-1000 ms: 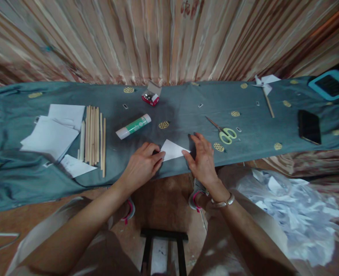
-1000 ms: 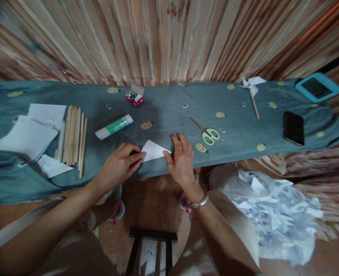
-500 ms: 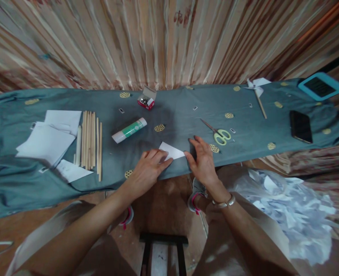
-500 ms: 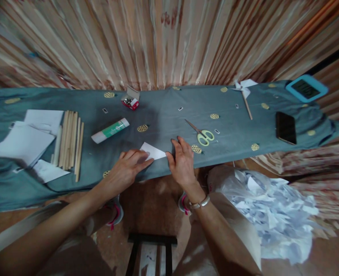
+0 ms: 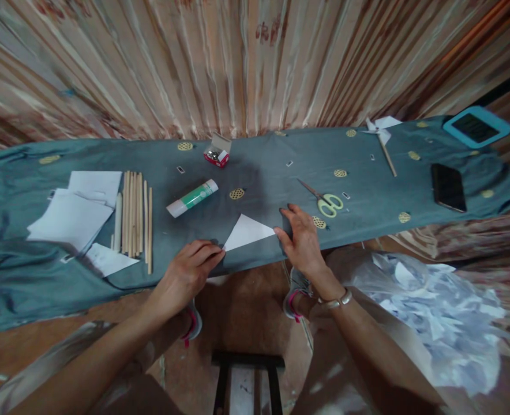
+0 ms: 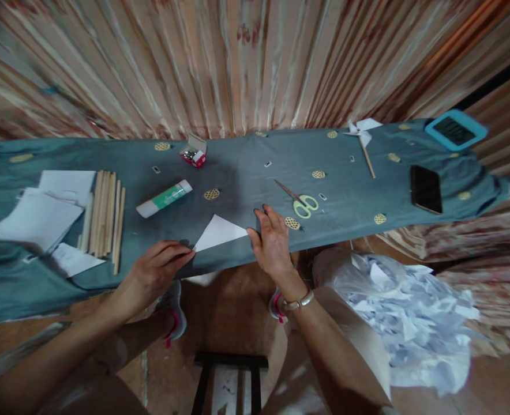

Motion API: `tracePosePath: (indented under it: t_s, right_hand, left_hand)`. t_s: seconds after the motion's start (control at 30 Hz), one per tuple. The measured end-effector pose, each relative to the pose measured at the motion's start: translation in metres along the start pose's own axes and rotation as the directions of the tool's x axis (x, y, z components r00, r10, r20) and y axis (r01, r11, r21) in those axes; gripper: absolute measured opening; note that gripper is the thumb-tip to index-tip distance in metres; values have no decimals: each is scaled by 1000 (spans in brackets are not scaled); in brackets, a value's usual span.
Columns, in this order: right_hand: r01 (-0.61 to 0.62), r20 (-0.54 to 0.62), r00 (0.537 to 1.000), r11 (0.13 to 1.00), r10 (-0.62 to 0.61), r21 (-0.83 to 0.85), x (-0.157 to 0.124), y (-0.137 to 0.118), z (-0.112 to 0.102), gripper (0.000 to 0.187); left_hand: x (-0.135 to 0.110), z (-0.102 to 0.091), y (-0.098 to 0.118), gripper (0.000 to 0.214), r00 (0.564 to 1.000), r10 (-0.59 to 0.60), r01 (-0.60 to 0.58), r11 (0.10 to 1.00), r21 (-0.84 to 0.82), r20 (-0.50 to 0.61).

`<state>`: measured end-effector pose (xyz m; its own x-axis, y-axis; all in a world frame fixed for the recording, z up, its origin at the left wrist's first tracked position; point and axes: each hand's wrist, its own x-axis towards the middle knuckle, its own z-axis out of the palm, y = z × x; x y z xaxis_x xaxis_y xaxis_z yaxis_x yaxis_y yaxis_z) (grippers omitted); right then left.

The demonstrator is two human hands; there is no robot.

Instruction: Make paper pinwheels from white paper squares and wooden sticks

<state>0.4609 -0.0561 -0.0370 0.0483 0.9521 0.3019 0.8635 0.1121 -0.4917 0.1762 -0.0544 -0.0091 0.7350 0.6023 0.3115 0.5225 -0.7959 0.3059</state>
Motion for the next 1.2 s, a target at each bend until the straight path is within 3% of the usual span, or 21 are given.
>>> tracePosePath:
  t_s: [0.13,0.27,0.4,0.5,0.6,0.77,0.9,1.03,1.2]
  right_hand:
    - [12,8,1000,999,-12,44,2,3,-3,39]
    - [0,21,1000,991,-3,131,5,-1,-8,37]
    - [-15,155,988,981,-16,194,8,-15,-10,31]
    - [-52,196,981,968,2,247,11,-22,-8,15]
    - [-93,205,979,934,21,345,14,-26,-8,3]
    - [-110,213,977,860,2,498,19,-36,-13,6]
    - [-81,162,987,822,-13,564,25,-45,-20,7]
    - [-47,119,993,805,-29,591,28,-51,-28,7]
    - [-11,85,995,806,-49,592,27,-53,-31,7]
  left_hand:
    - [-2,-2,-1,33,1000,-31,31,999,-20,-4]
    - [3,0,-6,35,988,-148,142,982,-120,-37]
    - [13,2,-10,38,949,-308,282,925,-253,-65]
    - [23,3,-9,33,906,-422,381,853,-357,-42]
    - [32,4,-7,34,843,-538,464,735,-494,-8]
    - [50,1,0,57,673,-728,520,338,-784,132]
    - [64,-6,6,63,645,-718,511,149,-847,262]
    - [72,-10,7,53,612,-697,555,43,-831,373]
    - [74,-6,6,40,585,-711,577,26,-817,390]
